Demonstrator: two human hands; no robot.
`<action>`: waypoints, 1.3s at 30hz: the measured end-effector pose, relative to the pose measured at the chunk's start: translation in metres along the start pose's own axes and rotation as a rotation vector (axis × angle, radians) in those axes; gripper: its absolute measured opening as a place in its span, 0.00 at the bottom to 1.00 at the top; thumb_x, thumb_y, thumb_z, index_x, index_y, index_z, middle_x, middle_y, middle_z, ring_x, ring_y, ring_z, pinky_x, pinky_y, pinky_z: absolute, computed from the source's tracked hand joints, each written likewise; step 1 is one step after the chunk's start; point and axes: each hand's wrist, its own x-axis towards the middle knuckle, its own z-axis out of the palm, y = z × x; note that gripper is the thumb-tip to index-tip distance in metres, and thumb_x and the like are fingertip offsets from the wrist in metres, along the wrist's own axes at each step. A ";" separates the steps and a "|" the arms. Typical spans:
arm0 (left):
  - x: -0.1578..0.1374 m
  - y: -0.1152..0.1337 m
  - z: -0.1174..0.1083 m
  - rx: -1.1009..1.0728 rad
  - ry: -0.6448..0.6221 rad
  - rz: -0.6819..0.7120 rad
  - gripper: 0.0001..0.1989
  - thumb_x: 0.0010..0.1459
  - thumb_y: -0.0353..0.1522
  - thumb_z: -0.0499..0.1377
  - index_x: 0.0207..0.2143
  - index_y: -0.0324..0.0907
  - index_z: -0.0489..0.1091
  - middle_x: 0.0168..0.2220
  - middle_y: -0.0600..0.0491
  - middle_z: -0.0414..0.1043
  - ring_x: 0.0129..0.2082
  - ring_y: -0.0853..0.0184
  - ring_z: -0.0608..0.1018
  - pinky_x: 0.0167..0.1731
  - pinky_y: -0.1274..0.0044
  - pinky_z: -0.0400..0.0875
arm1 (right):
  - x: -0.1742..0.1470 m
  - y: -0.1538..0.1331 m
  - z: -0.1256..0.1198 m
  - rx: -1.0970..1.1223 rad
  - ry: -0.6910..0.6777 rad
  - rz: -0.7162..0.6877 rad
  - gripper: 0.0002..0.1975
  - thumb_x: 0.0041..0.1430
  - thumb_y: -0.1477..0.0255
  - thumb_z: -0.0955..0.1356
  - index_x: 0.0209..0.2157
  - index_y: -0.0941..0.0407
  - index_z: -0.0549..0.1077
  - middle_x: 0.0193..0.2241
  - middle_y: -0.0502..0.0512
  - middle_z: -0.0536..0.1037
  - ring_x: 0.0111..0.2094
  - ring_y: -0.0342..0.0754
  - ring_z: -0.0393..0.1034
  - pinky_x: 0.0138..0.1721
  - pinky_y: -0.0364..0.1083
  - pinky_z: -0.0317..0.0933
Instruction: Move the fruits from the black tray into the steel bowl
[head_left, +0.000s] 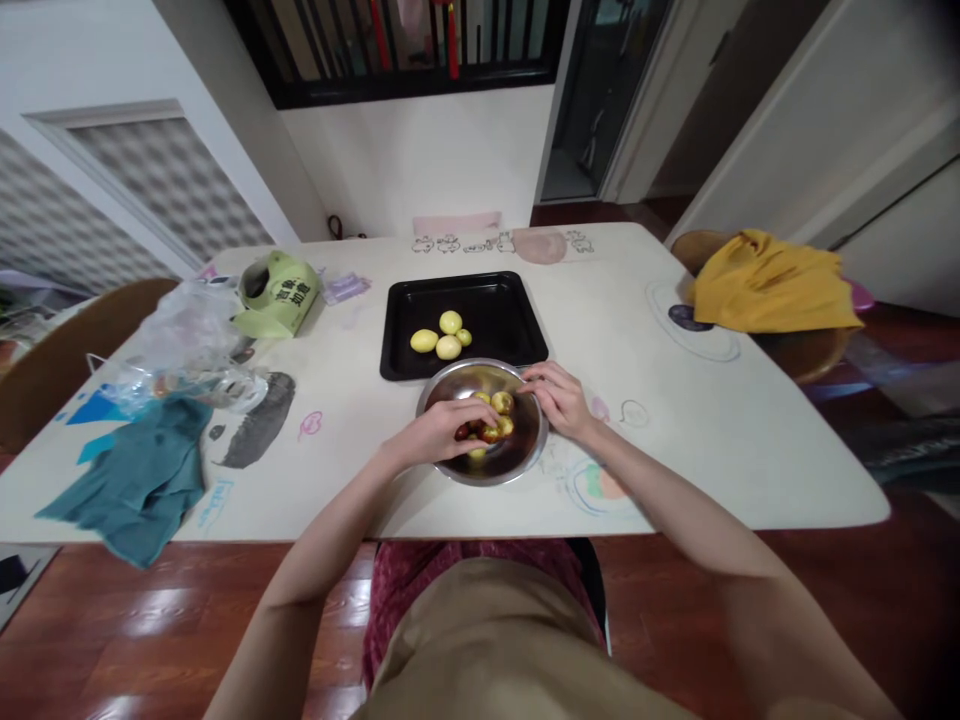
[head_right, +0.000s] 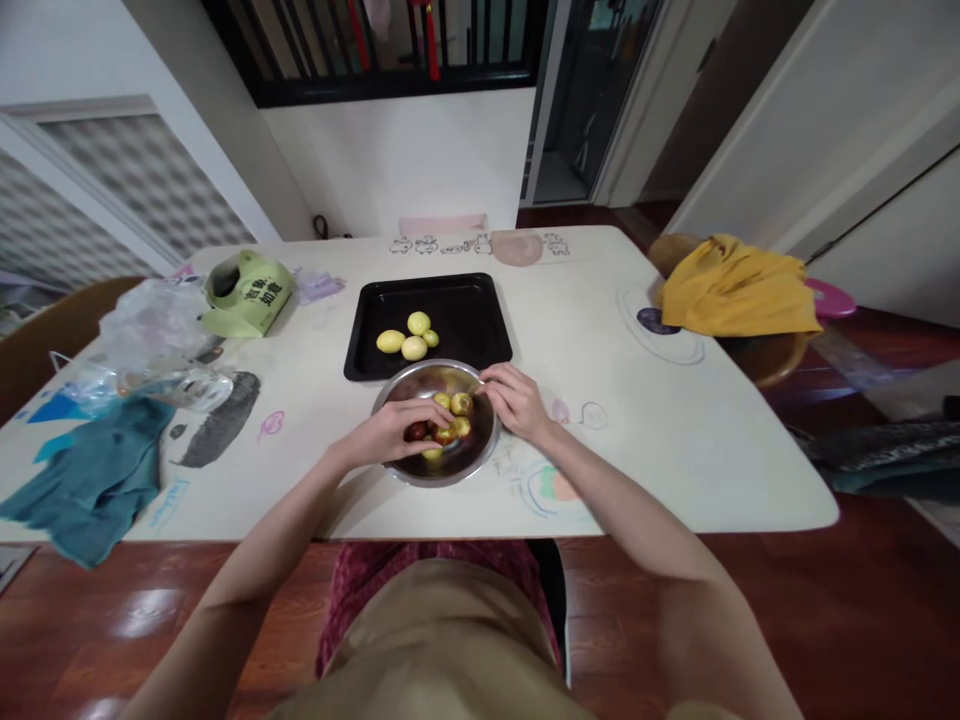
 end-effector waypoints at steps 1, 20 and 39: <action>0.000 0.000 0.000 -0.003 -0.020 -0.011 0.06 0.67 0.31 0.65 0.46 0.41 0.75 0.51 0.45 0.80 0.52 0.60 0.83 0.57 0.69 0.76 | 0.000 0.000 0.000 0.006 -0.006 -0.014 0.20 0.76 0.68 0.59 0.39 0.54 0.81 0.41 0.62 0.82 0.43 0.55 0.76 0.45 0.57 0.72; 0.002 0.000 0.002 0.085 -0.143 0.021 0.07 0.71 0.30 0.60 0.38 0.41 0.77 0.47 0.48 0.82 0.46 0.63 0.83 0.49 0.73 0.75 | -0.001 -0.003 -0.001 0.047 -0.020 -0.025 0.20 0.76 0.69 0.59 0.39 0.54 0.82 0.41 0.61 0.82 0.45 0.55 0.76 0.46 0.58 0.72; 0.000 -0.028 -0.012 0.248 0.191 -0.101 0.11 0.72 0.34 0.57 0.42 0.40 0.78 0.45 0.47 0.83 0.48 0.60 0.82 0.53 0.69 0.75 | 0.010 -0.006 -0.006 0.025 -0.079 0.065 0.15 0.75 0.69 0.62 0.39 0.54 0.81 0.42 0.60 0.81 0.44 0.54 0.75 0.47 0.56 0.71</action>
